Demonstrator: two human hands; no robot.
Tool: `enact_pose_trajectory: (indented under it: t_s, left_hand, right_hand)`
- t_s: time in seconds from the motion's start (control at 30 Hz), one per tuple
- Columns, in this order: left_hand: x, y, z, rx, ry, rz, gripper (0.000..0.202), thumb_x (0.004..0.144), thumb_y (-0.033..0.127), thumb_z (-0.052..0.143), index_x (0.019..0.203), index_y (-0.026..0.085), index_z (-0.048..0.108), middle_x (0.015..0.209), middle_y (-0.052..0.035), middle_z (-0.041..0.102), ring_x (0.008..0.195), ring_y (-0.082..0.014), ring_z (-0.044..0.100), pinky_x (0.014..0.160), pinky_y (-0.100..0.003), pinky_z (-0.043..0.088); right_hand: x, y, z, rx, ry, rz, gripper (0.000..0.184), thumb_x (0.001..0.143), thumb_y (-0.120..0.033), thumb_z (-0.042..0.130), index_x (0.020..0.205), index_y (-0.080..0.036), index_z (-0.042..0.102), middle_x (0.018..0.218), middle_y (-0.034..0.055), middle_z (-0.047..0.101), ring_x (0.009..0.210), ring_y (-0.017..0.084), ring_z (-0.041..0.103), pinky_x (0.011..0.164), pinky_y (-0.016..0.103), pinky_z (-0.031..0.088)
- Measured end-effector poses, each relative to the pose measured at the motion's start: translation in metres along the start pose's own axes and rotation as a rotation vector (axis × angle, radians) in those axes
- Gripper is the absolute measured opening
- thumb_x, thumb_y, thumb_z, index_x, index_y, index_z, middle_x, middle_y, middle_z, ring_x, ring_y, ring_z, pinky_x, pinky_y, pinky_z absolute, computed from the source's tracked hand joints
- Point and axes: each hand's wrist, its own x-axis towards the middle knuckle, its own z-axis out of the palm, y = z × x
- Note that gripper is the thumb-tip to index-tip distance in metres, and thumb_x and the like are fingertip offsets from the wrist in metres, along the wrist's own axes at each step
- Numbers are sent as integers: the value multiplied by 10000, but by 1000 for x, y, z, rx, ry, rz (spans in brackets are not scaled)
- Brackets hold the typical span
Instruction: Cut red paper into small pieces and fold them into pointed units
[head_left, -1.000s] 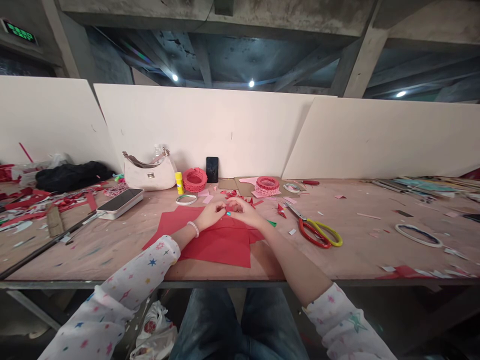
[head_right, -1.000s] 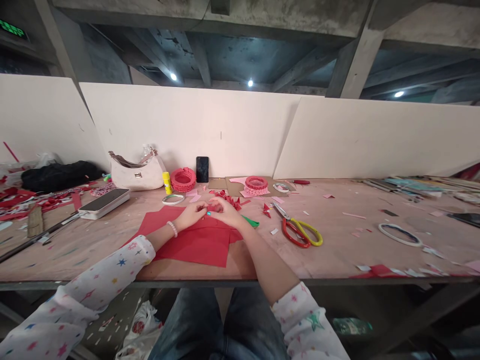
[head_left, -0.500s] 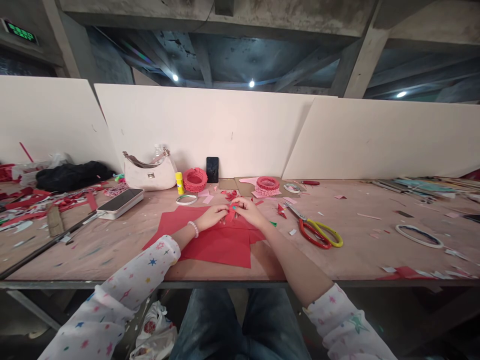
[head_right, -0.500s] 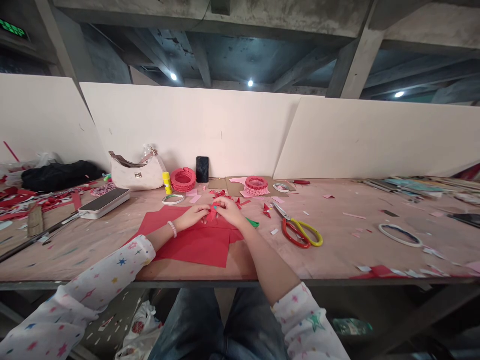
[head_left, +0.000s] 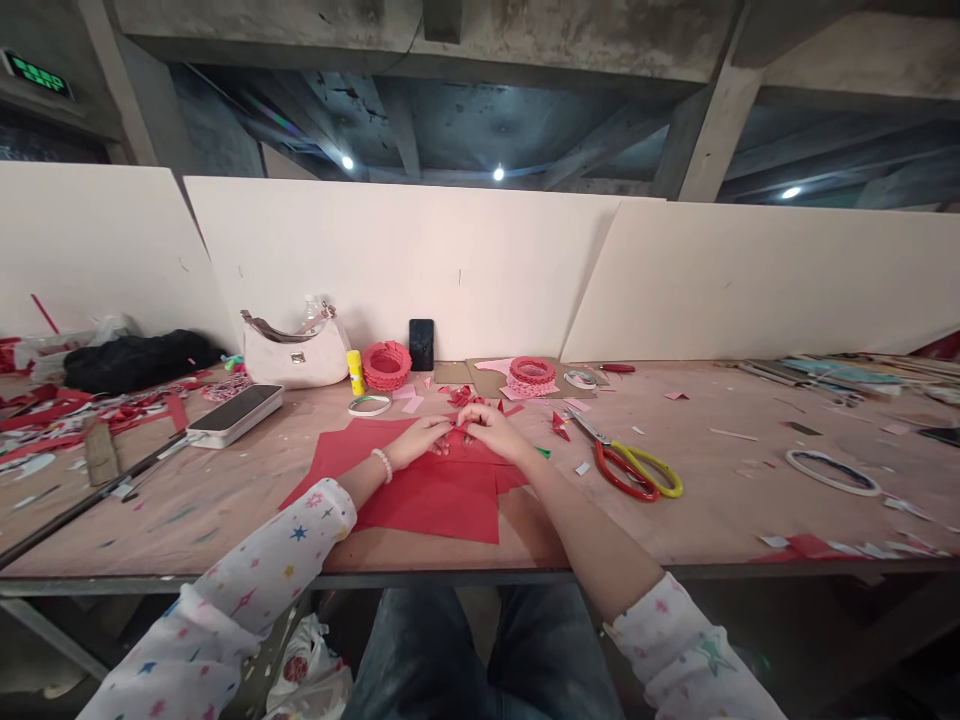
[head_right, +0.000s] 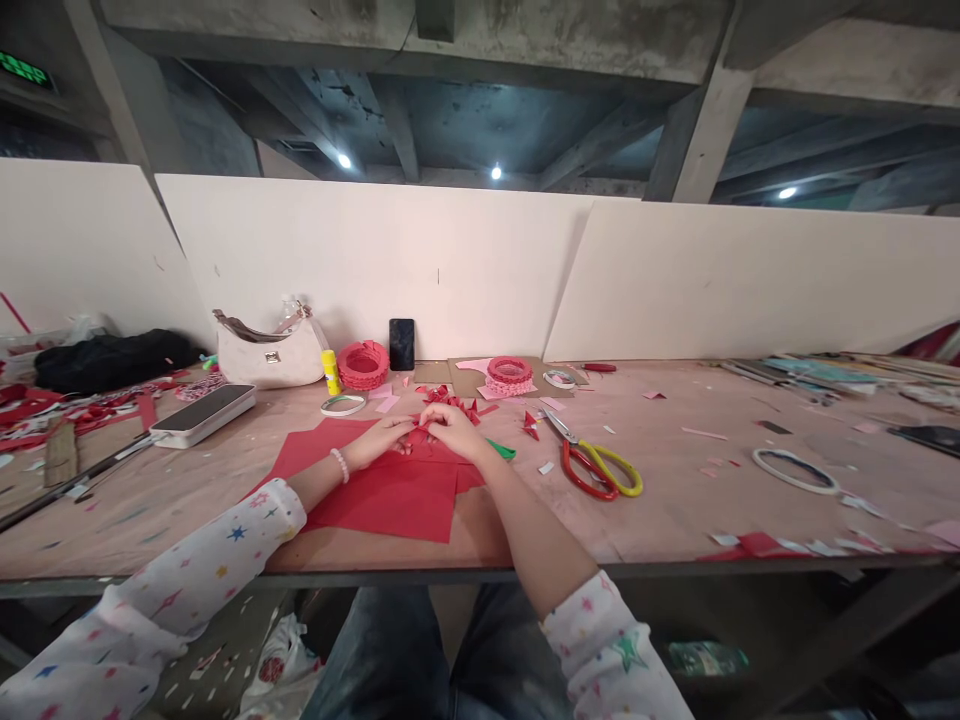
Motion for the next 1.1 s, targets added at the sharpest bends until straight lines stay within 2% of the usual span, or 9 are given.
enact_pose_trajectory:
  t_s: [0.2,0.33,0.5,0.7,1.1]
  left_hand:
    - [1,-1,-1,40,-14,-5,255,735,379,471,747,128,514,588,29,480,507,-65,494,524,-190,414]
    - [0,2,-1,53,-13,18,254,732,380,480,743,129,518,580,45,446,502,-55,475,535,-190,411]
    - [0,1,-1,-13,-9,-21,240,736,379,465,732,141,491,554,47,451,512,-75,502,532,-204,410]
    - [-1,2,-2,16,-24,-15,243,722,351,474,611,136,450,543,37,474,510,-75,497,522,-197,401]
    - [-2,4,-3,50,-61,5,167,720,277,460,627,139,442,570,28,502,536,-70,501,540,-182,399]
  right_hand:
    - [-1,0,0,95,-66,34,56,659,-171,472,712,-178,487,650,-28,476,564,94,472,567,238,390]
    - [0,5,1,69,-60,18,73,677,-233,497,724,-179,481,672,-22,487,585,97,474,571,238,390]
    - [1,7,0,66,-50,8,71,668,-196,489,735,-175,479,675,-19,485,599,101,477,567,238,393]
    - [-1,3,-1,33,-44,12,70,649,-156,487,718,-163,491,679,-20,472,620,101,466,578,236,386]
    - [-2,-2,-2,40,-24,56,88,637,-123,472,706,-159,514,674,-22,469,644,104,458,601,235,379]
